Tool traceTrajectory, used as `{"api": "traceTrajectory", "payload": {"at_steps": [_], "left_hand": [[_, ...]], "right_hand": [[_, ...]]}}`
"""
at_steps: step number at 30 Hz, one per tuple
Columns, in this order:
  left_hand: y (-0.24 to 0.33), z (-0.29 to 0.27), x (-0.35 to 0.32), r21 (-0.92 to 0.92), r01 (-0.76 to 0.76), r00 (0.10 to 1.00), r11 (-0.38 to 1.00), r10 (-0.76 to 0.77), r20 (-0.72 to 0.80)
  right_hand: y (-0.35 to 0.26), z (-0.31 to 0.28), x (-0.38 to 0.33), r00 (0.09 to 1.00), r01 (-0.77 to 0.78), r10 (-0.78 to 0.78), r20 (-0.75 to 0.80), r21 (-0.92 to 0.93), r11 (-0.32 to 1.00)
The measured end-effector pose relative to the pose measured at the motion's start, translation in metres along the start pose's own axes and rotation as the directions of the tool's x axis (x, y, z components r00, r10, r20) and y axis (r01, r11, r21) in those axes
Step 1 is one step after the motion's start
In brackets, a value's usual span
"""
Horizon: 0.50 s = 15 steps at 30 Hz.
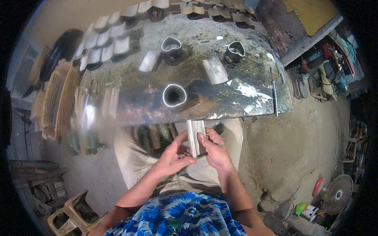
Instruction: The person assembles small decorative tiles by inserting flat pieces into curved molds, pressing them together, and arranging the finished units on the table. The person handles multiple tiles one at a time, turning them over and placing them in rows.
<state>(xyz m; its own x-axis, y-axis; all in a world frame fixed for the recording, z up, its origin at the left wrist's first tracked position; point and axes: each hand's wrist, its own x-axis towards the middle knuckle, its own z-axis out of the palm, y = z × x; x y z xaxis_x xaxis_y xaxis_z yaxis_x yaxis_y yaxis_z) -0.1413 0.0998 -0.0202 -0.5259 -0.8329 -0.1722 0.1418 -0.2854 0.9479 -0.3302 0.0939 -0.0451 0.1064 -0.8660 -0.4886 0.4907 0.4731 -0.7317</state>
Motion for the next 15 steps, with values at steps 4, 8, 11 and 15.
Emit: {"api": "traceTrajectory", "payload": {"at_steps": [4,8,11,15], "left_hand": [[0.0,-0.015,-0.014,-0.284,0.064,0.998,0.957,-0.065,0.006],[-0.007,-0.027,-0.023,-0.395,0.101,0.979,0.913,-0.161,-0.122],[-0.011,-0.035,-0.028,-0.462,0.054,0.966,0.885,-0.164,-0.202],[-0.008,-0.051,-0.039,-0.294,0.064,0.938,0.954,-0.158,-0.308]], "right_hand": [[-0.002,0.018,-0.003,0.981,0.188,-0.194,-0.011,-0.196,0.962],[-0.006,0.026,-0.007,0.99,0.138,-0.138,0.026,-0.326,0.935],[-0.003,0.024,-0.005,0.952,0.301,-0.303,0.042,-0.308,0.902],[-0.026,-0.014,0.012,0.836,0.439,-0.549,-0.008,-0.592,0.676]]}}
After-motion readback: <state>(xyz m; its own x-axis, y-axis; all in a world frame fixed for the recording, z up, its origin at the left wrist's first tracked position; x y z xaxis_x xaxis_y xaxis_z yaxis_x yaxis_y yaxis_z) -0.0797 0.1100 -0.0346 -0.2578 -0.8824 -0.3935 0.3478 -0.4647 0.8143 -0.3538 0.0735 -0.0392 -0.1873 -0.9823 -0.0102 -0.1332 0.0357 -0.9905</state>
